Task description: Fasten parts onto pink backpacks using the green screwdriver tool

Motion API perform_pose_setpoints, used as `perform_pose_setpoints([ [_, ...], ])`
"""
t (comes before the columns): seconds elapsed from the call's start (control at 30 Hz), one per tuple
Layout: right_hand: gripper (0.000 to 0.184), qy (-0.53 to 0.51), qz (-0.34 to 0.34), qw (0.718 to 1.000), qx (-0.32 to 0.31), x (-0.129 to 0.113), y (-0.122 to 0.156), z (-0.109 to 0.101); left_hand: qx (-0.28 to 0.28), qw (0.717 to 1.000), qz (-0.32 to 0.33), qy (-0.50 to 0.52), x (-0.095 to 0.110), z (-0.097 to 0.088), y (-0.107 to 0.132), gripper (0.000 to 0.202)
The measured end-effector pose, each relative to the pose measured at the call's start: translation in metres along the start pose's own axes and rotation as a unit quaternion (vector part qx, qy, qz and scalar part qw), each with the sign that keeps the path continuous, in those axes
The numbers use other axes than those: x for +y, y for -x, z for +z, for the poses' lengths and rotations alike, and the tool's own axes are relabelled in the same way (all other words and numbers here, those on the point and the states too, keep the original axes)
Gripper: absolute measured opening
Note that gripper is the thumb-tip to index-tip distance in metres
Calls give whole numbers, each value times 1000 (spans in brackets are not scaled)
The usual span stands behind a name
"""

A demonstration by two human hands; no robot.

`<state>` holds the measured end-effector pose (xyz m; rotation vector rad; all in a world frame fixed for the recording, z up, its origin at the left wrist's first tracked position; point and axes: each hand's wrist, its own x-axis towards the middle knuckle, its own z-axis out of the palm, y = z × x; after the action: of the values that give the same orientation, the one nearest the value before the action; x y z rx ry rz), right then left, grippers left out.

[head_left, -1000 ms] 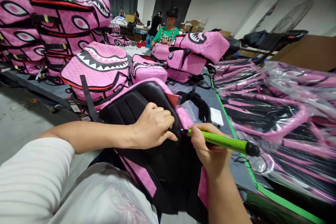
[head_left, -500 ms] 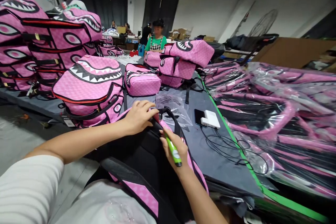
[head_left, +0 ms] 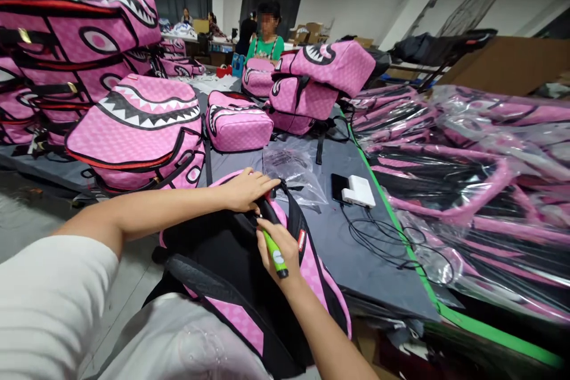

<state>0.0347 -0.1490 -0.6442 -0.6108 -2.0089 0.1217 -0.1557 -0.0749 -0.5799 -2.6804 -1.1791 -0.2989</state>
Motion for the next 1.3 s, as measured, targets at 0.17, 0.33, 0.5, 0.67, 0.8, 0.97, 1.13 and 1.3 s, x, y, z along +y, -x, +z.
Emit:
perform_pose_setpoints([
  [0.17, 30, -23, 63, 998, -3, 7, 5, -7, 16, 999, 9, -40, 11, 2, 8, 132],
  [0.33, 38, -66, 142, 987, -33, 8, 14, -9, 0, 998, -17, -56, 12, 12, 3, 128],
  [0.5, 39, -102, 237, 966, 23, 17, 16, -4, 13, 999, -9, -39, 10, 11, 4, 111],
  [0.67, 34, -68, 249, 965, -43, 18, 8, -12, 47, 996, -68, -23, 12, 12, 7, 108],
  [0.8, 28, 28, 264, 962, -70, 11, -12, -19, 38, 994, -102, -4, 13, 15, 5, 108],
  [0.97, 23, 51, 244, 964, -95, 10, -36, -21, 14, 994, -109, -16, 11, 12, -1, 103],
  [1.13, 23, 1, 182, 951, -250, 21, -50, -33, -39, 992, -121, -22, 5, 3, -5, 109],
  [1.3, 18, 3, 162, 939, -305, 25, -59, -46, -59, 989, -135, -11, 0, -2, 0, 116],
])
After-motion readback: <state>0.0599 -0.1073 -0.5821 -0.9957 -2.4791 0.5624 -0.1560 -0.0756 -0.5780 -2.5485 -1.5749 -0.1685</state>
